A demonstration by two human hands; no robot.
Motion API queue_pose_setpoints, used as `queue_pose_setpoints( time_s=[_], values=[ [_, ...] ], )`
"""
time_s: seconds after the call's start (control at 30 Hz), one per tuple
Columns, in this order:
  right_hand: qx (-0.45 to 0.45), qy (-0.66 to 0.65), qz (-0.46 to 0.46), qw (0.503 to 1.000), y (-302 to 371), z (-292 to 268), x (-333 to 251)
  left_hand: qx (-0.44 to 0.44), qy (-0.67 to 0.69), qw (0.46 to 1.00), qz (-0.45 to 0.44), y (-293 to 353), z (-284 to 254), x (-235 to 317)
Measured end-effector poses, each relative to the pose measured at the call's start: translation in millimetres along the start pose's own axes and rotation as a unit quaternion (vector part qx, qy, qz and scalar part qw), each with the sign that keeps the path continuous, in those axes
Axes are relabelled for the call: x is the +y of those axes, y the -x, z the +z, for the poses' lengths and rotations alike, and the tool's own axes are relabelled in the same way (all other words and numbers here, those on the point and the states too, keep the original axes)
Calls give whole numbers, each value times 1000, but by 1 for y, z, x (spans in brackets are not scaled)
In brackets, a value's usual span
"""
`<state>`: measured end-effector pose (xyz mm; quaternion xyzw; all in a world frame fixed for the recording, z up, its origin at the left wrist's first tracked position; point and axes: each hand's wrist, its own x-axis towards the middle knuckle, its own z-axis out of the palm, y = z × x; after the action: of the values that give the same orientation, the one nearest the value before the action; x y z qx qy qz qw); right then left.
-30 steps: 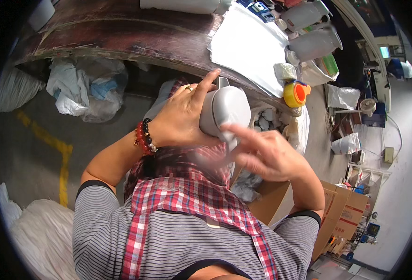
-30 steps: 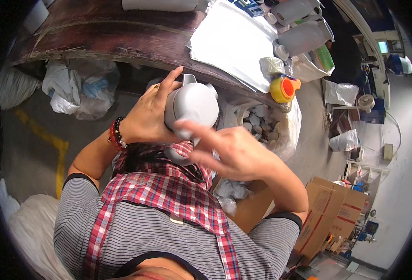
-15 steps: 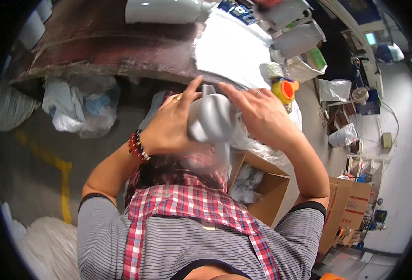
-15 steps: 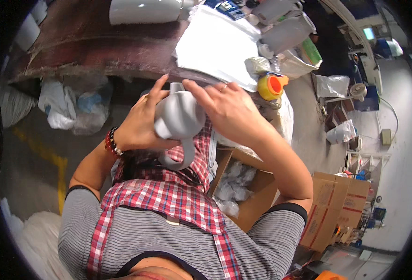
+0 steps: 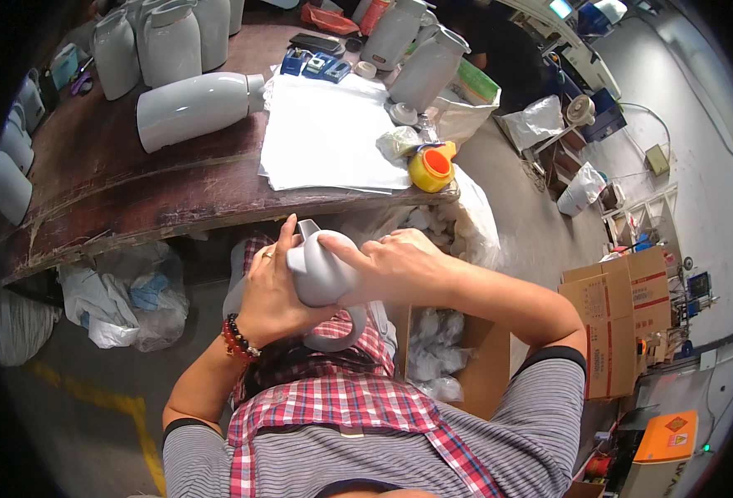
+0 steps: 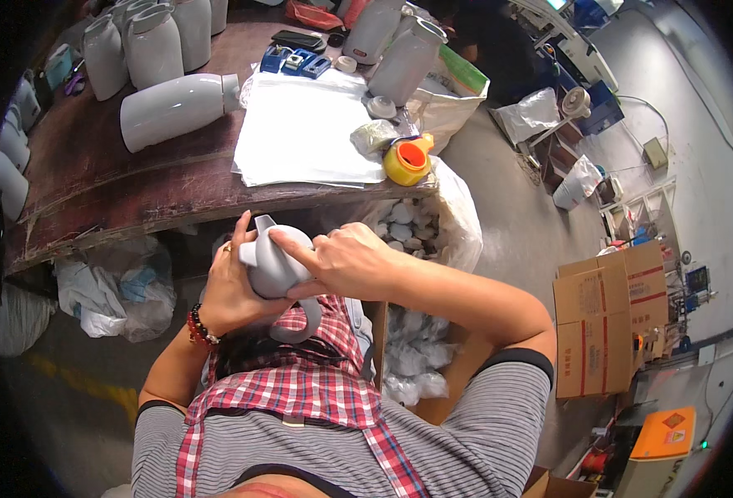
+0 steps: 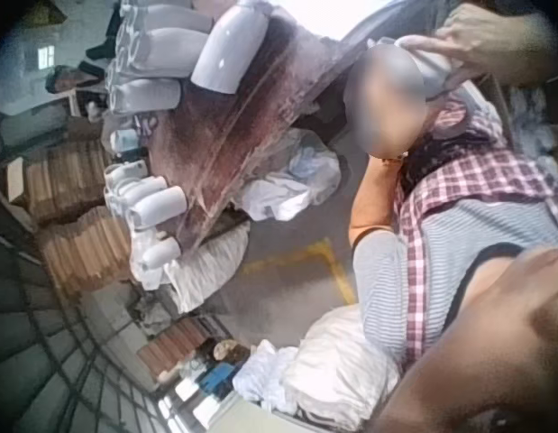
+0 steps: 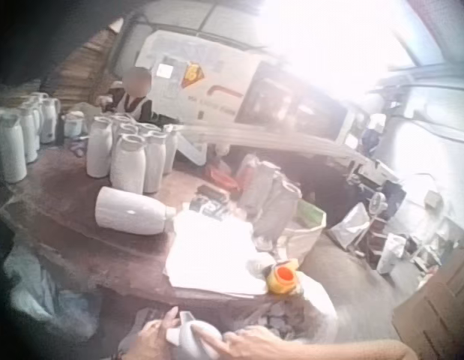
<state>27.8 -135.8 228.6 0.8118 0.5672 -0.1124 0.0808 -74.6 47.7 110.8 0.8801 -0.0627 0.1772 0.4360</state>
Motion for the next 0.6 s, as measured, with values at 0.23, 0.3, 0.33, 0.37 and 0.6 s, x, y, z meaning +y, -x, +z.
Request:
queue_pose_setpoints(
  time_s=[0.23,0.3,0.33,0.37,0.6],
  values=[
    [111,-52,199,972,-7,41,6,-10,-91,995,-38,-32,40,7],
    [112,-72,245,960,-12,47,16,-15,-117,993,-24,-40,52,8],
    [96,-83,252,959,-14,47,21,-24,-136,990,-20,-42,55,9],
    [72,-93,260,958,-13,45,22,-31,-135,990,-12,-43,57,9],
    [108,-584,192,782,-26,27,70,-3,29,998,-56,-62,-7,-12]
  ],
)
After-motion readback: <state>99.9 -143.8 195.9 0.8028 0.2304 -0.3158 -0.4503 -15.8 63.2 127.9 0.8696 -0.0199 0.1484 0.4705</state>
